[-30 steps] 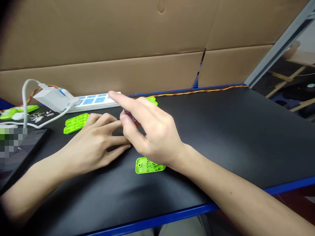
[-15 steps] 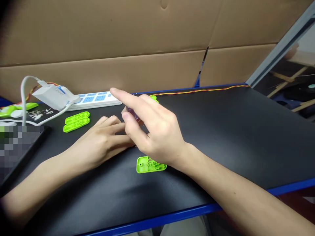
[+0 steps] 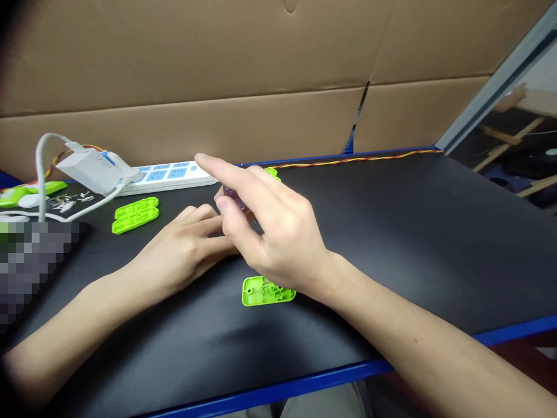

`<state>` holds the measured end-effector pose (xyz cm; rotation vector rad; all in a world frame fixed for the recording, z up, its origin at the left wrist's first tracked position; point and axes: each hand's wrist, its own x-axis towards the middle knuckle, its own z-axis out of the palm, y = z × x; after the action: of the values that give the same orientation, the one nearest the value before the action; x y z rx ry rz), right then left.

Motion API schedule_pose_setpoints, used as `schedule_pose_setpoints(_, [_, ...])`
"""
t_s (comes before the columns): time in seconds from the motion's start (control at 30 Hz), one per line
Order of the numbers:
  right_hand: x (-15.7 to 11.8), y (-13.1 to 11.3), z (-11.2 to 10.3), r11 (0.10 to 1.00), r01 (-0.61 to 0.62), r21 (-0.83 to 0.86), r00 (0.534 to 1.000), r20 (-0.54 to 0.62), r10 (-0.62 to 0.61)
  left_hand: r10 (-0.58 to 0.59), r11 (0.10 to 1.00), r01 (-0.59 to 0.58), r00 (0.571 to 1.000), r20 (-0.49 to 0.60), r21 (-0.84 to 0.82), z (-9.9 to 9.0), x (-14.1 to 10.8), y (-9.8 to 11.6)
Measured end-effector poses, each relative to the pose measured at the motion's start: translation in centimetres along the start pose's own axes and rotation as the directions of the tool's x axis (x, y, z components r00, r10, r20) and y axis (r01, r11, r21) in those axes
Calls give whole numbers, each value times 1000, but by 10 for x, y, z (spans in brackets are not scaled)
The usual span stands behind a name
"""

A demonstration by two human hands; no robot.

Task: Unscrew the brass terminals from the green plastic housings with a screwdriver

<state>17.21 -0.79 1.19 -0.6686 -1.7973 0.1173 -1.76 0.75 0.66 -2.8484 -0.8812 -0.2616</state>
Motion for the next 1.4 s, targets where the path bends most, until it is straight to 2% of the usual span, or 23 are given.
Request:
schedule_pose_setpoints(0.33, [0, 1, -1, 999, -36, -3, 999, 17, 36, -20, 1000, 19, 1000, -22, -25, 3, 3, 2])
schedule_pose_setpoints(0.6, [0, 2, -2, 998, -59, -6, 998, 35, 59, -92, 996, 91, 995, -30, -22, 6, 3, 2])
schedule_pose_setpoints(1.4, [2, 4, 0, 999, -40, -9, 999, 36, 40, -69, 992, 64, 996, -54, -105, 6, 1, 1])
